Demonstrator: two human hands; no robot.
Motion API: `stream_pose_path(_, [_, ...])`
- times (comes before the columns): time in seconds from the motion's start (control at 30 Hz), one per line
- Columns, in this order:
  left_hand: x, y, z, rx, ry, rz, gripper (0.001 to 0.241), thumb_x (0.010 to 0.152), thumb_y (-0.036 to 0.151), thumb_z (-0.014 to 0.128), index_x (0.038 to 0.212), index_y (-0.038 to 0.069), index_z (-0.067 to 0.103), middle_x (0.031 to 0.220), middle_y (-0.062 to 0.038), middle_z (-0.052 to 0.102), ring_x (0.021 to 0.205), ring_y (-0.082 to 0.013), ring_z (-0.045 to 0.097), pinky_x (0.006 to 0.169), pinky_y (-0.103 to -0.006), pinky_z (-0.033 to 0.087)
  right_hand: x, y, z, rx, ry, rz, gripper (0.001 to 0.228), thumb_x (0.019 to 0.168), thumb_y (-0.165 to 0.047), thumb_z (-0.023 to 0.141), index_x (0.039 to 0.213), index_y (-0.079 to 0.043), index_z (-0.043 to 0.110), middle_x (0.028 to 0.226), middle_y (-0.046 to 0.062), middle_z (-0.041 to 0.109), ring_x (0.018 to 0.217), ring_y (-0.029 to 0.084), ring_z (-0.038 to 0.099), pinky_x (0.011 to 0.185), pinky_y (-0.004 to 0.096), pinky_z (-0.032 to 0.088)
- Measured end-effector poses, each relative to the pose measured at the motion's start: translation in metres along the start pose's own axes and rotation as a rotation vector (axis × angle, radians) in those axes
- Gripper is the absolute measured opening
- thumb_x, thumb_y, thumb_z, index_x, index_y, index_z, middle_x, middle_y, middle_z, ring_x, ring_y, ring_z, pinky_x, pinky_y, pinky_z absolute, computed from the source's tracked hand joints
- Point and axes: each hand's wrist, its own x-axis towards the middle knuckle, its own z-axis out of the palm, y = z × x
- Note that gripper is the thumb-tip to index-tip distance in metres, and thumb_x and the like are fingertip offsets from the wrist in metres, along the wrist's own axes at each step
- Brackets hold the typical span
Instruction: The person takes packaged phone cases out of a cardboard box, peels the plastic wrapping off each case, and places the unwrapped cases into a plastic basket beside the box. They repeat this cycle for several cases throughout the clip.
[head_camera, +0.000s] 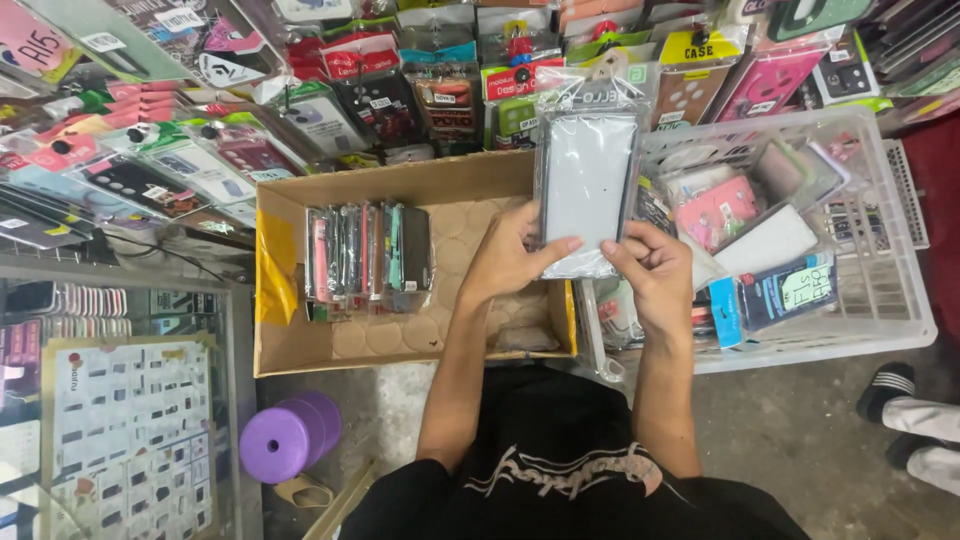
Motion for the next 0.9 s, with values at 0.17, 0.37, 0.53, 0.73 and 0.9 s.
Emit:
stream_pose_path(0.17, [-0.003, 0.013, 0.003, 0.069, 0.005, 0.056, 0.047, 0.089, 0.011, 0.081, 0.129, -0.004, 0.062, 0.108, -0.01, 0.076, 0.094, -0.0125, 0.071, 0.081, -0.0301, 0.061, 0.0, -0.001, 0.0, -0.038, 0.027, -0.021, 0.028, 0.095, 0.004, 0.072, 0.123, 0.008, 0.066, 0.101, 0.011, 0.076, 0.086, 0.007, 0.067, 0.076, 0.02, 0.051])
stream_pose_path(0.37, [-0.008, 0.011, -0.011, 0.032, 0.009, 0.039, 0.047, 0.091, 0.012, 0.08, 0.132, -0.002, 0.062, 0.109, -0.01, 0.076, 0.094, -0.011, 0.07, 0.081, -0.0292, 0.06, 0.004, 0.001, -0.02, -0.158, -0.053, 0.019, 0.018, 0.095, 0.001, 0.074, 0.112, 0.006, 0.069, 0.094, 0.006, 0.074, 0.081, 0.006, 0.064, 0.073, 0.02, 0.049])
stream_pose_path(0.53, [-0.015, 0.004, -0.021, 0.008, -0.038, -0.017, 0.047, 0.09, 0.012, 0.08, 0.131, -0.002, 0.063, 0.106, -0.007, 0.075, 0.091, -0.0089, 0.068, 0.078, -0.0275, 0.059, 0.003, -0.004, -0.022, -0.284, -0.082, 0.053, 0.011, 0.093, -0.002, 0.075, 0.103, 0.003, 0.072, 0.086, 0.006, 0.074, 0.076, 0.007, 0.065, 0.071, 0.022, 0.051])
stream_pose_path(0.73, [-0.02, 0.004, -0.024, 0.055, 0.016, -0.026, 0.04, 0.091, 0.012, 0.081, 0.126, -0.002, 0.068, 0.096, -0.006, 0.075, 0.082, -0.0074, 0.064, 0.071, -0.027, 0.056, 0.003, -0.008, -0.009, -0.321, -0.075, 0.0, 0.01, 0.095, -0.002, 0.076, 0.102, 0.003, 0.073, 0.085, 0.007, 0.073, 0.075, 0.009, 0.065, 0.07, 0.023, 0.05])
stream_pose_path(0.9, [-0.021, 0.017, -0.02, 0.365, 0.263, 0.282, 0.037, 0.088, 0.011, 0.083, 0.122, 0.0, 0.07, 0.104, -0.01, 0.078, 0.088, -0.014, 0.073, 0.079, -0.0287, 0.06, 0.002, -0.012, -0.002, -0.145, -0.024, 0.004, 0.024, 0.107, -0.019, 0.061, 0.112, 0.004, 0.067, 0.106, 0.014, 0.074, 0.087, 0.017, 0.074, 0.068, 0.028, 0.057])
